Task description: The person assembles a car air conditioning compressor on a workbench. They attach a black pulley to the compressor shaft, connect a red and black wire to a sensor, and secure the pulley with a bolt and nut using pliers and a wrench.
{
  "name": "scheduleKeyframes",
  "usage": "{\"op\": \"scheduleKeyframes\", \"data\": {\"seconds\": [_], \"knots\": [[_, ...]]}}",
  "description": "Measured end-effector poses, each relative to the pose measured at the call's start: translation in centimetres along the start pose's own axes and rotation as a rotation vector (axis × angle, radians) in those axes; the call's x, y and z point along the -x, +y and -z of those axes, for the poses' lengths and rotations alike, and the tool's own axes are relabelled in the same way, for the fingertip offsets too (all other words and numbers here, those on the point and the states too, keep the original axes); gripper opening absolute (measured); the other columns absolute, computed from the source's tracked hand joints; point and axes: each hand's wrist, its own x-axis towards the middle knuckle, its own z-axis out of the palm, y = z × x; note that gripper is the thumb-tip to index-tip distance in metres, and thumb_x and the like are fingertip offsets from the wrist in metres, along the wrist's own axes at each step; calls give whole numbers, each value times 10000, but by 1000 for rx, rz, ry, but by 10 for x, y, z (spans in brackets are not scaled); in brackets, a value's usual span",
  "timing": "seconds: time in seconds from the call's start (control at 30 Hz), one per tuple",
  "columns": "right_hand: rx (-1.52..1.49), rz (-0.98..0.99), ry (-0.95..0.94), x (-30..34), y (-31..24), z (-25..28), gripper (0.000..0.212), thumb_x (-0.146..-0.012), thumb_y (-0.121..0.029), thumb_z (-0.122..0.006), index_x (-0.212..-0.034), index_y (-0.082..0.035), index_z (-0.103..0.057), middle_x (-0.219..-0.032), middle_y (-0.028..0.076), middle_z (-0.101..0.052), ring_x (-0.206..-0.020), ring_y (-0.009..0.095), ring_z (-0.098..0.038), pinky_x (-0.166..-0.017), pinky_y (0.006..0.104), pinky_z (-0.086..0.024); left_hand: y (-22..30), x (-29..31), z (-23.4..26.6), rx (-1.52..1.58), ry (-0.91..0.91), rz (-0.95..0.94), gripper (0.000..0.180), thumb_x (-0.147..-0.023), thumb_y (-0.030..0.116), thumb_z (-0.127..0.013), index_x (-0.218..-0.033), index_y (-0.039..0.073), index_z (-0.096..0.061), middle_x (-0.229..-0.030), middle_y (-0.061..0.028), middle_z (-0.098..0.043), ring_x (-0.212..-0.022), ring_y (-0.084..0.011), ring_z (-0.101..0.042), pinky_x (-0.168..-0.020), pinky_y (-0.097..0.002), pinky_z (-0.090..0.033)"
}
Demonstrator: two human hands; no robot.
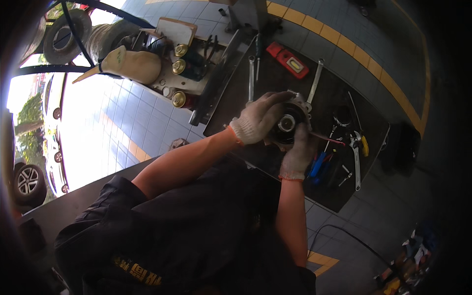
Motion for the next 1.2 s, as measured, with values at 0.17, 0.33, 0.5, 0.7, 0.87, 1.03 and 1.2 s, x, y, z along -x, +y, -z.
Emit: {"op": "scheduleKeyframes", "data": {"seconds": [0.17,0.33,0.5,0.7,0.87,1.03,1.2], "knots": [[-88,-95,-55,-3,-1,2,711,-1142,-528,-737,-1595,8,-624,-1466,150,-751,-1253,280,-784,-960,411,-671,3,-11,-2,-232,6,-62,566,-1168,322,-575,-1677,75,-607,-1649,-278,-636,-1486,-488,-659,-1258,-545,-551],[-28,-42,-1,-9,3,11,824,-1161,-625,-655,-1694,-13,-515,-1566,189,-682,-1338,320,-751,-1071,430,-642,3,-12,-3,-173,34,-51,641,-1144,427,-599,-1671,61,-596,-1591,-284,-673,-1483,-493,-652,-1240,-549,-552],[51,-57,103,-8,-8,24,800,-1221,-643,-487,-1761,-54,-470,-1766,165,-536,-1559,311,-596,-1223,452,-547,22,26,34,-28,177,-327,772,-1066,418,-722,-1652,-43,-522,-1626,-378,-584,-1456,-572,-627,-1209,-592,-554],[138,-21,395,73,-17,47,806,-1232,-649,-445,-1777,-55,-467,-1799,144,-516,-1670,301,-449,-1402,475,-275,-64,134,255,-112,434,-577,250,-910,169,-873,-1135,80,-811,-1103,-117,-791,-976,-385,-795,-836,-507,-662],[353,-167,685,147,24,54,832,-1219,-648,-486,-1782,-36,-454,-1733,146,-539,-1594,306,-491,-1379,480,-311,-209,124,420,-766,364,255,209,-979,273,-744,-1088,167,-887,-1053,-155,-822,-1006,-417,-814,-866,-544,-658],[335,-351,706,183,61,21,861,-1207,-647,-527,-1787,-17,-440,-1666,147,-561,-1517,312,-532,-1355,484,-347,-277,48,452,-1071,-181,301,216,-916,263,-799,-1081,173,-905,-1118,-148,-871,-1079,-410,-833,-911,-546,-669],[335,-167,846,227,81,-13,793,-1190,-659,-564,-1656,-18,-579,-1510,109,-623,-1408,272,-573,-1309,489,-396,-292,30,452,-1360,-460,59,227,-1034,163,-696,-1203,105,-836,-1217,-165,-857,-1106,-374,-848,-929,-512,-668]]}}
